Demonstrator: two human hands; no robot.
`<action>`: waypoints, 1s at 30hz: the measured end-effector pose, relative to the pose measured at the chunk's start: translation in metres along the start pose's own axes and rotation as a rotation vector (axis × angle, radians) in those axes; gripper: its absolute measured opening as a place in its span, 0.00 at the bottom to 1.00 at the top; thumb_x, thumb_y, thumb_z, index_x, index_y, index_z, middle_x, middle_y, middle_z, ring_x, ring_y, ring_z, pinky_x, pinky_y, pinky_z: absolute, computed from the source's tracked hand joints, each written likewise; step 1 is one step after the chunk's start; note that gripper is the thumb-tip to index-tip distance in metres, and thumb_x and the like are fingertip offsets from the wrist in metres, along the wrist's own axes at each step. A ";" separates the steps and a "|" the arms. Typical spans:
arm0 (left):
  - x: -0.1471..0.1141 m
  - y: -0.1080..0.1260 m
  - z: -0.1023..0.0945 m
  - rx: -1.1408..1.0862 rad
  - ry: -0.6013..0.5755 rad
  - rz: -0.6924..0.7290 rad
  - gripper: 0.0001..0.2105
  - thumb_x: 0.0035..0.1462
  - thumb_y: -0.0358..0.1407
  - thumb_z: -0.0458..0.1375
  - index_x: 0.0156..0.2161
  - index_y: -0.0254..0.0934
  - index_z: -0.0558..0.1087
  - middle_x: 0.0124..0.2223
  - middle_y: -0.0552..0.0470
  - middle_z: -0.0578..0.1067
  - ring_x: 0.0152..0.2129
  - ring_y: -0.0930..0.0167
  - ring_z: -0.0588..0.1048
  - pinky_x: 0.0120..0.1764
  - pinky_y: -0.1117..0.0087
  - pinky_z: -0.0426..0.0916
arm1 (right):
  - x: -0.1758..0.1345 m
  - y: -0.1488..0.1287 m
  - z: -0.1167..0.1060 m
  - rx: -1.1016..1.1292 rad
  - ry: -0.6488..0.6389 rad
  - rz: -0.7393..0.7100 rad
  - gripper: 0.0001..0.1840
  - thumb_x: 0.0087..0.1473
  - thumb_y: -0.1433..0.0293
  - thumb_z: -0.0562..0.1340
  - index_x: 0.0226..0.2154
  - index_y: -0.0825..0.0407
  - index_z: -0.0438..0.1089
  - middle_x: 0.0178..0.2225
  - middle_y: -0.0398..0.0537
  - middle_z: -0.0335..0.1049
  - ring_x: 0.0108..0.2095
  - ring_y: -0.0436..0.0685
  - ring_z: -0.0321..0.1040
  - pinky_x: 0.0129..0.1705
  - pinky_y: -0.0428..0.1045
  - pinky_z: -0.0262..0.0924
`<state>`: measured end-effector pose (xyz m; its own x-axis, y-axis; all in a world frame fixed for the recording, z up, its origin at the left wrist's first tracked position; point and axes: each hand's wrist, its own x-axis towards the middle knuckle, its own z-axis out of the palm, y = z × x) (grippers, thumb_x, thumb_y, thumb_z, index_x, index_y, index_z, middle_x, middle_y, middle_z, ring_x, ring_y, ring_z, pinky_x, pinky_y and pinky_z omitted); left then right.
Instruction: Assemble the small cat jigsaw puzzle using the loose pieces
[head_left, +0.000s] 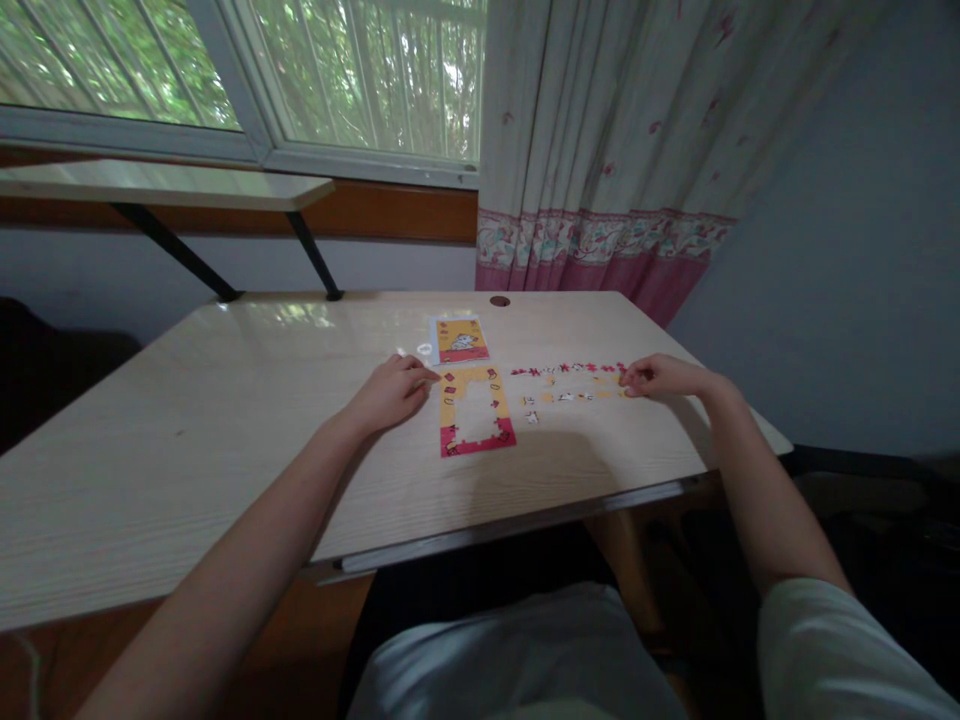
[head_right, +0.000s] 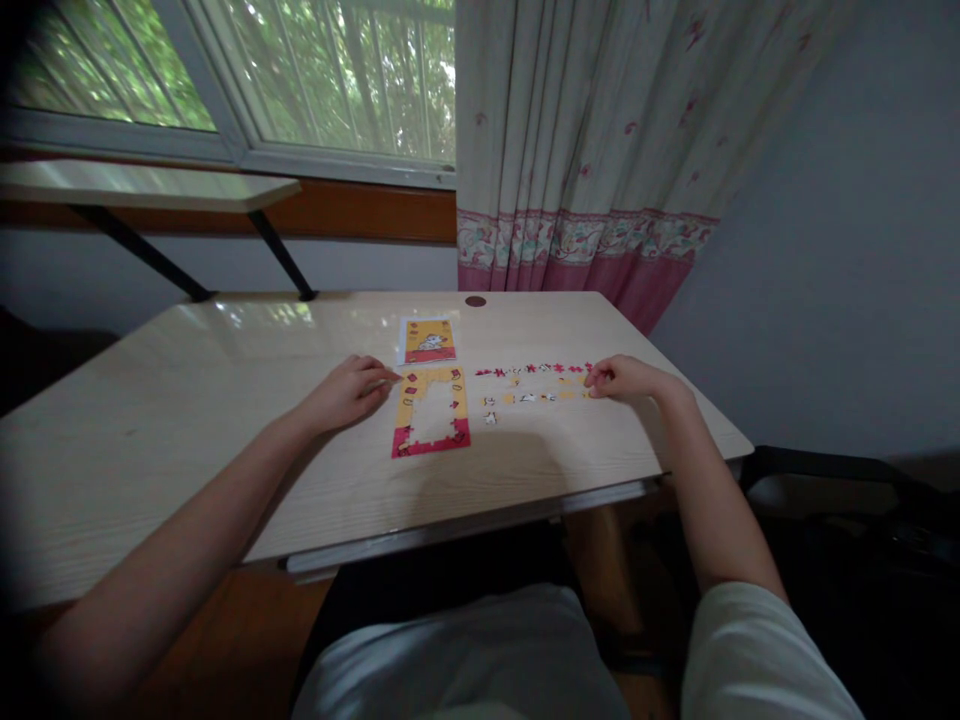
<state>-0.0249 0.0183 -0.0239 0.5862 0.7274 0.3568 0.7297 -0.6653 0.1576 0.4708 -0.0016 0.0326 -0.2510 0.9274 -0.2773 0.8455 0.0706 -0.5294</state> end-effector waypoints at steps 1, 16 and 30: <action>0.000 0.000 0.000 -0.002 0.001 -0.004 0.17 0.59 0.36 0.50 0.47 0.35 0.77 0.41 0.42 0.74 0.39 0.60 0.71 0.46 0.55 0.67 | -0.001 0.002 0.001 -0.015 0.000 -0.005 0.25 0.35 0.52 0.70 0.32 0.54 0.76 0.26 0.47 0.70 0.26 0.52 0.61 0.31 0.49 0.56; 0.001 0.009 -0.007 0.024 -0.042 -0.021 0.18 0.59 0.34 0.49 0.48 0.32 0.77 0.42 0.40 0.74 0.40 0.59 0.71 0.48 0.54 0.66 | 0.007 0.007 0.005 -0.105 -0.052 -0.013 0.24 0.34 0.51 0.67 0.27 0.54 0.71 0.23 0.43 0.66 0.25 0.50 0.58 0.30 0.47 0.53; 0.001 0.009 -0.005 -0.006 -0.022 -0.038 0.17 0.60 0.35 0.50 0.47 0.36 0.78 0.42 0.42 0.75 0.39 0.60 0.71 0.47 0.55 0.67 | 0.003 -0.040 0.011 0.100 -0.052 -0.099 0.25 0.37 0.49 0.68 0.28 0.55 0.73 0.25 0.46 0.70 0.27 0.50 0.62 0.31 0.47 0.55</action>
<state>-0.0195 0.0120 -0.0180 0.5659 0.7553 0.3305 0.7492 -0.6385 0.1763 0.4308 -0.0061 0.0444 -0.3570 0.8972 -0.2600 0.7647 0.1208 -0.6329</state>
